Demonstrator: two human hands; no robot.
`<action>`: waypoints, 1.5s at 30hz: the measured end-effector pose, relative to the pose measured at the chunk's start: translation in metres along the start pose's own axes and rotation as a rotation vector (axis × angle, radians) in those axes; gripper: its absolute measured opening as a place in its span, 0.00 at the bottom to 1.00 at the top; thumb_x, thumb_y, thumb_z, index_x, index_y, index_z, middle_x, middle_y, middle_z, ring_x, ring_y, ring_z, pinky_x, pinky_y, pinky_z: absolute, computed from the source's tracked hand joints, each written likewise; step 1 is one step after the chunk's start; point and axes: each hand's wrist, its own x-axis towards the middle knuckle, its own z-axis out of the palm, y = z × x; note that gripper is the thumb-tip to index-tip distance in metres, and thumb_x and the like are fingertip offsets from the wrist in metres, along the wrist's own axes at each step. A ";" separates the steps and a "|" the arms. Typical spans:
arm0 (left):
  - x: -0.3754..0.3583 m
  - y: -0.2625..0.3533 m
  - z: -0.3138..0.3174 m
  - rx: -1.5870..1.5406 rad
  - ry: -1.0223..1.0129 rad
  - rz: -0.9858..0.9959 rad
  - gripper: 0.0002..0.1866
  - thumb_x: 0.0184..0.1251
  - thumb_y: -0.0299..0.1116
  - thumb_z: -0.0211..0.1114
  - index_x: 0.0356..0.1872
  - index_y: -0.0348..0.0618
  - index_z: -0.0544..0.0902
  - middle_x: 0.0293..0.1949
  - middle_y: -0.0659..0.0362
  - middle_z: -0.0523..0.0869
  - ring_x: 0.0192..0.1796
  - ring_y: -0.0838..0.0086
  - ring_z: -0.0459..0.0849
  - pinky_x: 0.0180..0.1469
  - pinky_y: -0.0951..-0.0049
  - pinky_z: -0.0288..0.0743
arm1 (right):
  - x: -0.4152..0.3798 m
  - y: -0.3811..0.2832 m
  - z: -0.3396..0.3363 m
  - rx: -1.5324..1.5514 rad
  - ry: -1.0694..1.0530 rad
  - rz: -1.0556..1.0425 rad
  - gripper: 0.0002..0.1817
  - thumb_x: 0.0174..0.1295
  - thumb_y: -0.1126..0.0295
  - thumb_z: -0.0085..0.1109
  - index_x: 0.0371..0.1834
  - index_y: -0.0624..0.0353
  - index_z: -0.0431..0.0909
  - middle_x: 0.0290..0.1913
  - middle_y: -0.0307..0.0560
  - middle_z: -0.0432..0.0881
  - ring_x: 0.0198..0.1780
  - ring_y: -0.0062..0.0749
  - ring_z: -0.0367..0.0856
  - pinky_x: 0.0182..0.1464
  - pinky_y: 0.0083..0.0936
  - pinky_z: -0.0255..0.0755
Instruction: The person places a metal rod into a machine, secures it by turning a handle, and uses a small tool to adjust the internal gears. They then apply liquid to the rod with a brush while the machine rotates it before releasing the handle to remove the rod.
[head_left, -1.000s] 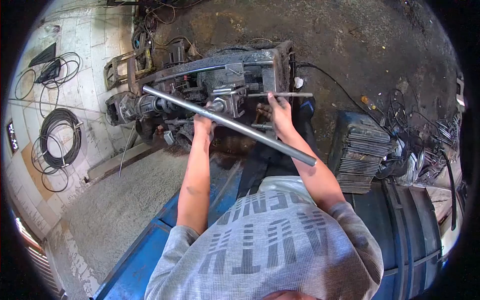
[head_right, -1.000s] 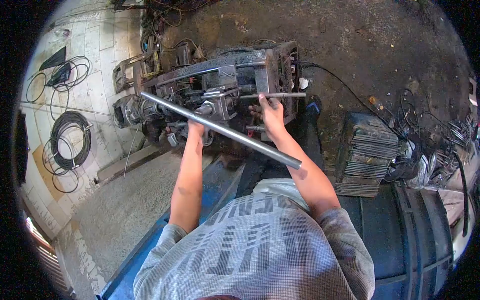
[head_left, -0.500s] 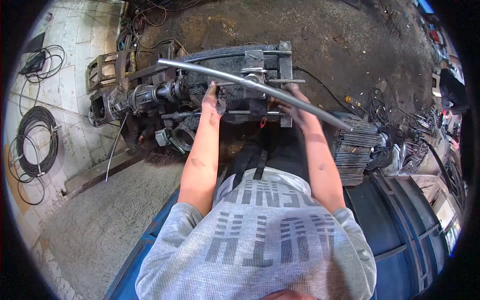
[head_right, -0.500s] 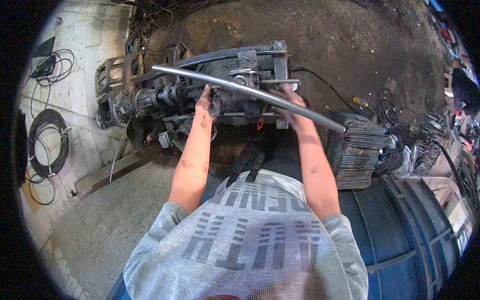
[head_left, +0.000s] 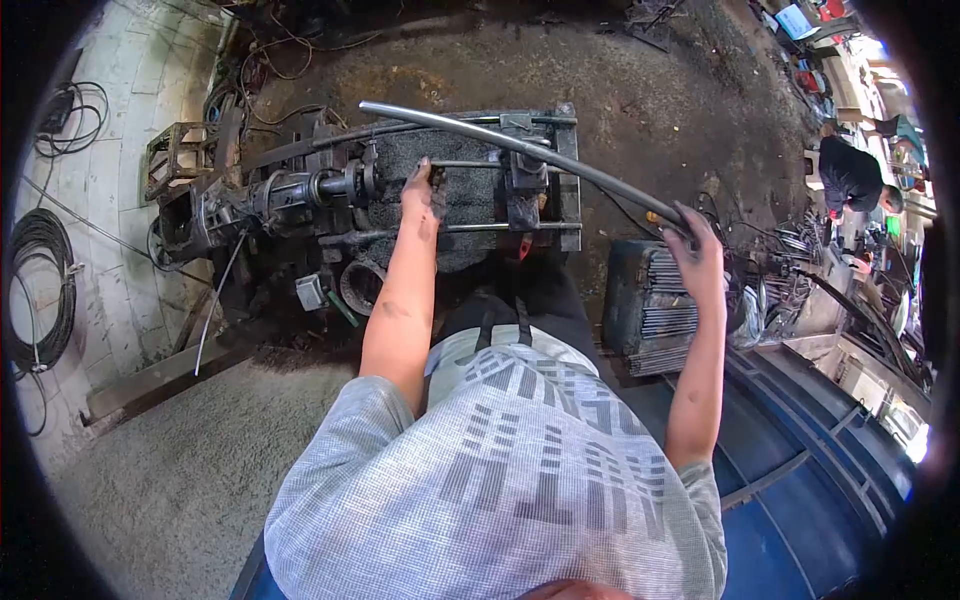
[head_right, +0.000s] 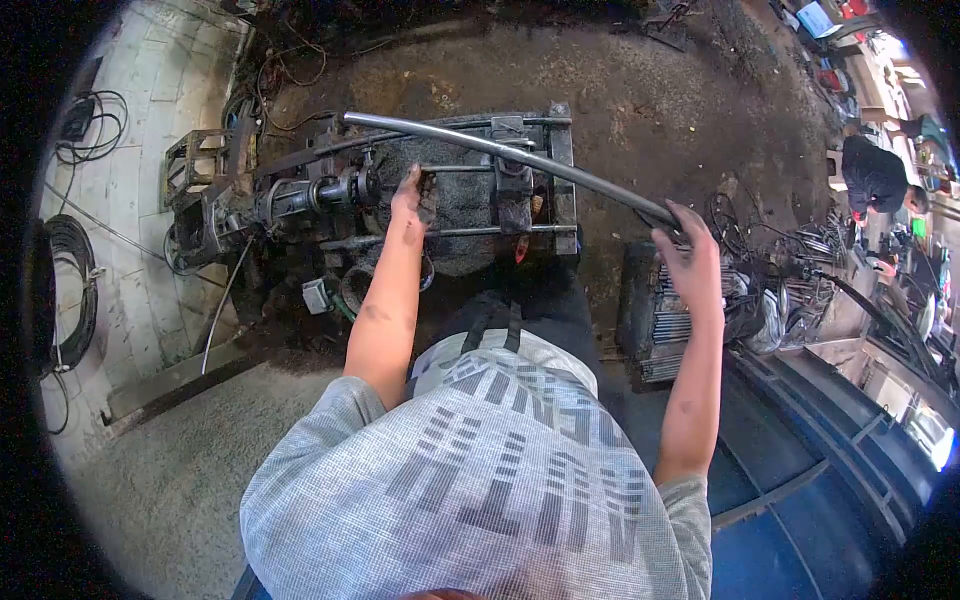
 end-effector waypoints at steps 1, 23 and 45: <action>-0.006 0.001 0.003 -0.045 -0.002 0.027 0.05 0.67 0.31 0.63 0.36 0.42 0.79 0.30 0.61 0.82 0.30 0.74 0.81 0.36 0.75 0.79 | 0.003 -0.007 0.003 -0.101 0.001 0.012 0.19 0.61 0.69 0.61 0.55 0.62 0.78 0.53 0.55 0.81 0.57 0.45 0.77 0.61 0.35 0.67; 0.007 -0.010 -0.023 0.002 0.026 0.006 0.07 0.63 0.31 0.68 0.39 0.43 0.80 0.30 0.61 0.81 0.33 0.73 0.82 0.36 0.74 0.79 | -0.115 -0.077 0.068 0.074 -0.077 0.015 0.18 0.52 0.85 0.53 0.46 0.63 0.80 0.44 0.57 0.82 0.44 0.46 0.82 0.47 0.31 0.75; 0.012 -0.007 -0.029 -0.018 -0.024 -0.040 0.07 0.65 0.35 0.66 0.36 0.43 0.81 0.29 0.60 0.83 0.31 0.71 0.82 0.36 0.71 0.78 | -0.060 -0.055 0.059 -0.036 -0.069 -0.065 0.12 0.58 0.77 0.59 0.45 0.64 0.81 0.42 0.54 0.84 0.44 0.38 0.83 0.48 0.28 0.74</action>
